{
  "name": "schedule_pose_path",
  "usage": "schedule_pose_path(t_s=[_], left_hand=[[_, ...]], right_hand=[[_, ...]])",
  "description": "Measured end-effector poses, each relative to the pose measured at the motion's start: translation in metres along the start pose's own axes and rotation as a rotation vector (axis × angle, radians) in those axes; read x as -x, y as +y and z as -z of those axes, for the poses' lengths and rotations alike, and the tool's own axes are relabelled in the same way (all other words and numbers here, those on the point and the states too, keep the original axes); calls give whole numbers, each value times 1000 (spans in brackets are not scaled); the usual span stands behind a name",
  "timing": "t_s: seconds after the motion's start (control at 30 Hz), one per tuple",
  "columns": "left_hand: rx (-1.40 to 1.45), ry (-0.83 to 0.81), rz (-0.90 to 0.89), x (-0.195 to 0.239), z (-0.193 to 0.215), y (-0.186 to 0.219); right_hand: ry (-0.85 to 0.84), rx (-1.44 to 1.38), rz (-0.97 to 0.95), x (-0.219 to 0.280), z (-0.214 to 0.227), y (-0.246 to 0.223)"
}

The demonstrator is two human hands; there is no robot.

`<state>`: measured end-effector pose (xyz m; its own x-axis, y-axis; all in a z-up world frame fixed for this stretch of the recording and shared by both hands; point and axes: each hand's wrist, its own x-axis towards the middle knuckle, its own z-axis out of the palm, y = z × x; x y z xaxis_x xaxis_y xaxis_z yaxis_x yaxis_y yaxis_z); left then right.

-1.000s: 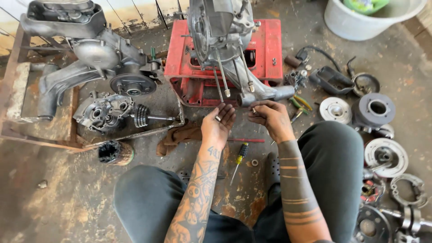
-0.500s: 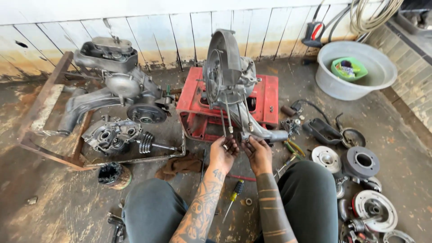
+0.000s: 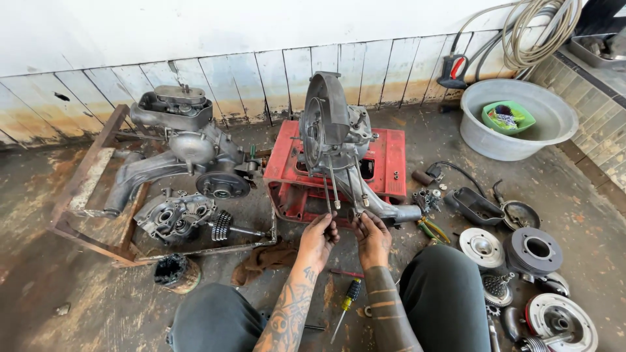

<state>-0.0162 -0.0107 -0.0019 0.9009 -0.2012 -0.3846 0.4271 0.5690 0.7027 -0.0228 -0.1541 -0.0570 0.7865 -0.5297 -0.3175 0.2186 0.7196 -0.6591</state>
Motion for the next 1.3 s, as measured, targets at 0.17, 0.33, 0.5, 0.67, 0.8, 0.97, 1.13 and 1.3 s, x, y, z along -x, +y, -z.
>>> schedule_pose_path(t_s=[0.17, 0.33, 0.5, 0.67, 0.8, 0.97, 1.13, 1.3], left_hand=[[-34, 19, -30, 6, 3, 1], [-53, 24, -44, 10, 2, 4], [-55, 11, -38, 13, 4, 3], [-49, 23, -23, 11, 7, 3], [-16, 25, -22, 6, 11, 1], [13, 32, 8, 5, 9, 2], [29, 41, 12, 5, 9, 1], [31, 48, 18, 1, 11, -1]], right_hand=[[-9, 56, 94, 23, -19, -9], [-35, 193, 232, 22, -23, -2], [-24, 652, 535, 32, -32, -11], [-138, 167, 97, -1, -12, -3], [-122, -14, -148, -5, -12, -5], [-120, -140, -261, -10, -10, -1], [-101, -176, -286, -4, -11, -3], [-126, -195, -277, 2, -16, -8]])
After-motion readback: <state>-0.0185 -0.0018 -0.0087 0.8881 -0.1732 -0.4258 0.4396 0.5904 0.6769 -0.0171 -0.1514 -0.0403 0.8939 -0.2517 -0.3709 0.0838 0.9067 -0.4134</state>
